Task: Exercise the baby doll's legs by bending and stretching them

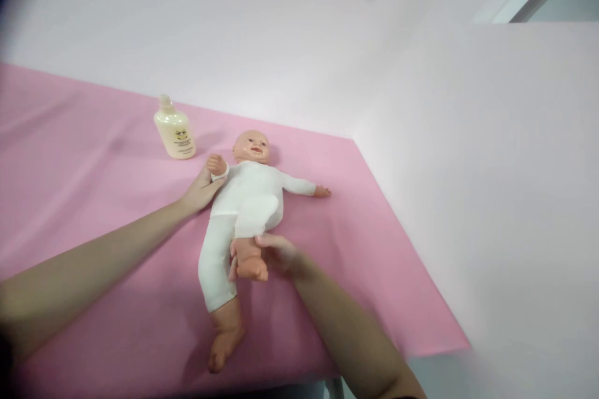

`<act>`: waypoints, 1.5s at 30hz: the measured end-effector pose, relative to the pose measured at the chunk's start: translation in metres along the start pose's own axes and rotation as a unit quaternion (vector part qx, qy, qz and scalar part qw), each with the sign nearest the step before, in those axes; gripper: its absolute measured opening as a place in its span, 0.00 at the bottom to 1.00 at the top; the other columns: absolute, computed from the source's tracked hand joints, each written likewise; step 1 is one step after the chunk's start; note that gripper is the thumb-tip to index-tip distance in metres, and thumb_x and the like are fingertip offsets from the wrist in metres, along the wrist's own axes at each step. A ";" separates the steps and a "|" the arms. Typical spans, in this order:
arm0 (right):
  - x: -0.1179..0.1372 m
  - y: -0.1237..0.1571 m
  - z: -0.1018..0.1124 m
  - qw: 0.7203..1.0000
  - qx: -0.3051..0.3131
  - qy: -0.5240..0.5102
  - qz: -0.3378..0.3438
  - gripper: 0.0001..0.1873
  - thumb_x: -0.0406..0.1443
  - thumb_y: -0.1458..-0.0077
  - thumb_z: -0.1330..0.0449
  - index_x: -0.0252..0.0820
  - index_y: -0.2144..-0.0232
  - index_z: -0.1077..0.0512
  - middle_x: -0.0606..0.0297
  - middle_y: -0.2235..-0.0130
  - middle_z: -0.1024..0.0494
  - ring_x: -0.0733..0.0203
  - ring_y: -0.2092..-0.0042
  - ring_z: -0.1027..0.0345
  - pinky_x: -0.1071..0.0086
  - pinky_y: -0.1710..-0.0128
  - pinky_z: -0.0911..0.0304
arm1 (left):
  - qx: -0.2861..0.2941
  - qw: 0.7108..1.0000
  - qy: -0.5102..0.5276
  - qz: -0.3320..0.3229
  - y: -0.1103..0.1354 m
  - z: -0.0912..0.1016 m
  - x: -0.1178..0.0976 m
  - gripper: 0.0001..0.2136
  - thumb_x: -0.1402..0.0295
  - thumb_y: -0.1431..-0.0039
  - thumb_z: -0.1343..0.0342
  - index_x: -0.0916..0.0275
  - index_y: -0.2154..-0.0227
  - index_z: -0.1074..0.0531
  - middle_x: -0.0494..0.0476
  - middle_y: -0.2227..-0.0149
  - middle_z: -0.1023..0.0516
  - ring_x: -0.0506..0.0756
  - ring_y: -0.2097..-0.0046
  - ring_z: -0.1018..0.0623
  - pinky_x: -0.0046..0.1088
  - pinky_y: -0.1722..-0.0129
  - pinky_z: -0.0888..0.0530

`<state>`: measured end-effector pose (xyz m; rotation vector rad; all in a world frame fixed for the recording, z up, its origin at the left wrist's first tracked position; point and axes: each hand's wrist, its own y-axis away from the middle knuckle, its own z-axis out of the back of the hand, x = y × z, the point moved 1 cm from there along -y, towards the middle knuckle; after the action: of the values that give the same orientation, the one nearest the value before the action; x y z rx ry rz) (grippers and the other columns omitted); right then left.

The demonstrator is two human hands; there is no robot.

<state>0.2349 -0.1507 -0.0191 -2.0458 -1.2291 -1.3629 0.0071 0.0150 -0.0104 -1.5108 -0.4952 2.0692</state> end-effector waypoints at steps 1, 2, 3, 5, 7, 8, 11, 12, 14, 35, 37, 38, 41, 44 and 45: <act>-0.002 0.000 0.000 0.999 0.050 -0.005 -0.021 0.35 0.68 0.48 0.43 0.45 0.61 0.36 0.58 0.70 0.20 0.53 0.65 0.24 0.59 0.56 0.30 | -0.017 1.000 0.010 0.021 0.000 -0.001 0.004 0.24 0.47 0.33 0.42 0.61 0.45 0.29 0.65 0.45 0.20 0.66 0.40 0.22 0.51 0.33 0.28; -0.002 0.000 0.000 0.995 0.090 -0.009 -0.041 0.35 0.67 0.52 0.38 0.45 0.62 0.36 0.56 0.69 0.19 0.50 0.62 0.22 0.57 0.54 0.29 | -0.032 0.999 0.022 0.038 0.001 -0.002 0.007 0.25 0.48 0.33 0.42 0.61 0.44 0.30 0.66 0.44 0.21 0.66 0.39 0.23 0.51 0.32 0.29; -0.002 0.000 -0.001 0.993 0.109 -0.008 -0.054 0.33 0.64 0.54 0.35 0.46 0.63 0.37 0.55 0.68 0.19 0.47 0.57 0.20 0.56 0.52 0.28 | -0.043 0.997 0.034 0.051 0.001 -0.003 0.011 0.25 0.48 0.33 0.42 0.60 0.43 0.31 0.66 0.43 0.22 0.66 0.37 0.24 0.51 0.31 0.30; -0.001 -0.001 -0.002 0.991 0.112 0.009 -0.071 0.28 0.57 0.52 0.33 0.46 0.64 0.38 0.52 0.63 0.18 0.44 0.47 0.21 0.55 0.46 0.28 | -0.061 0.994 0.056 0.065 0.001 -0.004 0.017 0.23 0.49 0.33 0.42 0.59 0.43 0.32 0.66 0.42 0.23 0.66 0.35 0.25 0.50 0.29 0.32; 0.001 -0.001 -0.005 0.991 0.111 0.021 -0.072 0.25 0.53 0.52 0.33 0.46 0.65 0.38 0.50 0.59 0.17 0.43 0.40 0.24 0.54 0.42 0.28 | -0.073 0.993 0.066 0.071 0.001 -0.004 0.021 0.22 0.51 0.32 0.43 0.59 0.44 0.34 0.66 0.44 0.23 0.65 0.35 0.26 0.50 0.30 0.31; 0.001 -0.002 -0.006 0.990 0.121 0.018 -0.071 0.27 0.53 0.54 0.31 0.46 0.64 0.38 0.49 0.57 0.17 0.42 0.38 0.25 0.54 0.41 0.28 | -0.078 0.992 0.064 0.074 0.001 -0.004 0.023 0.21 0.51 0.32 0.43 0.59 0.44 0.34 0.65 0.45 0.24 0.65 0.36 0.25 0.50 0.31 0.31; 0.000 -0.002 -0.006 0.987 0.144 0.002 -0.065 0.31 0.54 0.61 0.27 0.44 0.64 0.36 0.45 0.55 0.16 0.39 0.37 0.25 0.52 0.41 0.27 | -0.088 0.993 0.025 0.081 0.000 -0.003 0.029 0.23 0.55 0.36 0.37 0.59 0.45 0.35 0.64 0.46 0.26 0.66 0.39 0.25 0.53 0.32 0.30; -0.001 -0.002 -0.006 0.987 0.145 0.000 -0.064 0.31 0.54 0.61 0.27 0.44 0.64 0.35 0.45 0.54 0.16 0.38 0.37 0.25 0.52 0.41 0.27 | -0.090 0.992 0.008 0.083 0.000 -0.003 0.030 0.24 0.57 0.39 0.35 0.59 0.45 0.35 0.65 0.46 0.27 0.66 0.39 0.25 0.54 0.32 0.30; -0.003 -0.002 -0.003 0.988 0.143 0.000 -0.065 0.30 0.53 0.60 0.27 0.44 0.64 0.35 0.45 0.54 0.16 0.39 0.37 0.25 0.52 0.41 0.27 | -0.093 0.992 -0.019 0.084 0.000 -0.002 0.034 0.25 0.60 0.42 0.33 0.60 0.46 0.34 0.65 0.46 0.28 0.68 0.39 0.26 0.56 0.33 0.30; 0.031 0.003 -0.008 0.980 -0.067 -0.128 0.134 0.29 0.62 0.39 0.48 0.44 0.64 0.32 0.72 0.82 0.33 0.62 0.77 0.48 0.66 0.66 0.42 | 0.092 0.984 -0.120 -0.099 -0.001 0.003 -0.012 0.20 0.73 0.34 0.49 0.59 0.43 0.24 0.63 0.41 0.21 0.63 0.39 0.23 0.50 0.34 0.28; 0.026 0.003 -0.008 0.985 -0.055 -0.098 0.133 0.30 0.63 0.40 0.46 0.43 0.62 0.31 0.70 0.80 0.29 0.62 0.76 0.42 0.65 0.64 0.40 | 0.077 0.988 -0.096 -0.090 -0.001 0.002 -0.010 0.17 0.69 0.33 0.47 0.59 0.44 0.25 0.63 0.44 0.19 0.63 0.42 0.22 0.51 0.35 0.27; 0.022 0.003 -0.008 0.988 -0.043 -0.080 0.126 0.31 0.63 0.41 0.45 0.42 0.61 0.30 0.69 0.79 0.27 0.61 0.74 0.38 0.65 0.63 0.38 | 0.065 0.991 -0.079 -0.083 -0.001 0.001 -0.009 0.15 0.67 0.32 0.46 0.59 0.45 0.25 0.63 0.46 0.19 0.63 0.43 0.21 0.51 0.35 0.27; 0.011 0.002 -0.007 0.997 0.022 -0.033 0.062 0.36 0.68 0.49 0.42 0.42 0.60 0.30 0.61 0.73 0.20 0.57 0.70 0.28 0.64 0.64 0.35 | 0.007 0.999 -0.022 -0.029 -0.001 -0.002 -0.003 0.14 0.60 0.32 0.44 0.59 0.48 0.26 0.63 0.47 0.19 0.64 0.43 0.21 0.51 0.35 0.26; 0.002 0.001 -0.005 0.996 0.079 -0.005 -0.035 0.39 0.66 0.59 0.35 0.41 0.60 0.29 0.54 0.69 0.17 0.51 0.65 0.22 0.60 0.63 0.30 | -0.052 0.996 0.023 0.065 -0.001 -0.004 0.009 0.19 0.55 0.34 0.40 0.59 0.46 0.29 0.63 0.47 0.20 0.65 0.42 0.22 0.50 0.35 0.26; 0.001 0.000 -0.004 0.996 0.080 0.004 -0.050 0.36 0.63 0.59 0.32 0.41 0.61 0.29 0.53 0.68 0.17 0.49 0.62 0.20 0.58 0.60 0.28 | -0.066 0.993 0.040 0.089 0.000 -0.004 0.014 0.20 0.55 0.35 0.40 0.59 0.46 0.30 0.63 0.48 0.20 0.65 0.42 0.22 0.50 0.35 0.26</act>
<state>0.2332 -0.1533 -0.0167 -1.8905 -1.4073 -1.2700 0.0074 0.0237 -0.0217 -1.7641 -0.4918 2.1355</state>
